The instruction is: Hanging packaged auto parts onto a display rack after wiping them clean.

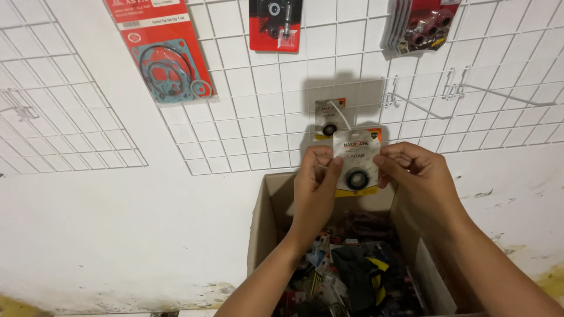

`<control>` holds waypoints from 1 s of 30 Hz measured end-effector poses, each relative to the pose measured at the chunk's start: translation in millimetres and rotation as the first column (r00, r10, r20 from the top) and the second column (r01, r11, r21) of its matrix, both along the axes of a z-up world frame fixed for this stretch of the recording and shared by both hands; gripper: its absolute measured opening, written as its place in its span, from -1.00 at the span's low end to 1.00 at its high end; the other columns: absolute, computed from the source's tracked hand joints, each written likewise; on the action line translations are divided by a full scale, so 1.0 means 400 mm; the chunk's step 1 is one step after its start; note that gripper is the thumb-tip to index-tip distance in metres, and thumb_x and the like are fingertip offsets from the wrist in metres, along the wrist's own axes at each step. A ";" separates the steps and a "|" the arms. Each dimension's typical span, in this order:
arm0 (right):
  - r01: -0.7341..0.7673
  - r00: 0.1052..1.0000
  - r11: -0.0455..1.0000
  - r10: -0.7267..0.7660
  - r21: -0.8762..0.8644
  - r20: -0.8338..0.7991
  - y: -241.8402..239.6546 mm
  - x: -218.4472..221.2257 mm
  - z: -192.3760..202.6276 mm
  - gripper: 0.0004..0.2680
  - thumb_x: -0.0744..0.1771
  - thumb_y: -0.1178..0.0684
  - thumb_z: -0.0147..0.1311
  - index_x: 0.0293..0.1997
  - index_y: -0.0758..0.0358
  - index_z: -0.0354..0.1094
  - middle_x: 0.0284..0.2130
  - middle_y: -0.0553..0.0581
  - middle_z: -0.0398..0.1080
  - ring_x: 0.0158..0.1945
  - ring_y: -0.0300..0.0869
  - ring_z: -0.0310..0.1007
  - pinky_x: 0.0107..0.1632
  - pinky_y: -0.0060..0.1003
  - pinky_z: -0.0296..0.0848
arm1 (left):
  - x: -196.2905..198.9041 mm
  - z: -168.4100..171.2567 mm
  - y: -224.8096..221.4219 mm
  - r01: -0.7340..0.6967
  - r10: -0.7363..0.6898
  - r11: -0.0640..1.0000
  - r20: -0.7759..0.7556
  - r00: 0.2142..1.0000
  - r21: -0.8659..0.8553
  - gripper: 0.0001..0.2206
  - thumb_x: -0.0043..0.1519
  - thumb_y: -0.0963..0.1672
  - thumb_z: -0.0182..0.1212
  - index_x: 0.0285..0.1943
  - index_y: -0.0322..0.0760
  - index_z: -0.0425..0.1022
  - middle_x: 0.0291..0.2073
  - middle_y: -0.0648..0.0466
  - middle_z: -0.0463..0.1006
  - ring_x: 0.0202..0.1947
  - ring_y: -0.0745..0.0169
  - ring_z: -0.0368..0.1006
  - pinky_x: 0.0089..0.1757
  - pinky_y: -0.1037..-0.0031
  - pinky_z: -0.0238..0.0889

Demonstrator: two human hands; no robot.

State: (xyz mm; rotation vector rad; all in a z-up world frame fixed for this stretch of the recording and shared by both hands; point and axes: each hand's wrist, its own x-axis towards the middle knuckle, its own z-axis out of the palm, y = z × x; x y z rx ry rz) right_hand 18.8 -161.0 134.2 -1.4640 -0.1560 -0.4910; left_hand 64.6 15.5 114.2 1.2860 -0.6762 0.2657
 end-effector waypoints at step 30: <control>0.143 0.989 0.958 -0.145 -0.247 0.011 -0.104 0.469 -0.125 -0.88 0.35 0.16 0.26 -0.07 0.36 0.50 -0.30 0.24 0.50 -0.26 -0.13 0.54 -0.20 -0.21 0.64 | 0.404 -0.071 -0.079 -0.354 0.381 0.898 -0.058 0.923 0.262 -0.88 0.35 -0.08 0.15 -0.04 -0.15 0.47 -0.24 -0.03 0.57 -0.35 0.08 0.46 -0.28 0.27 0.35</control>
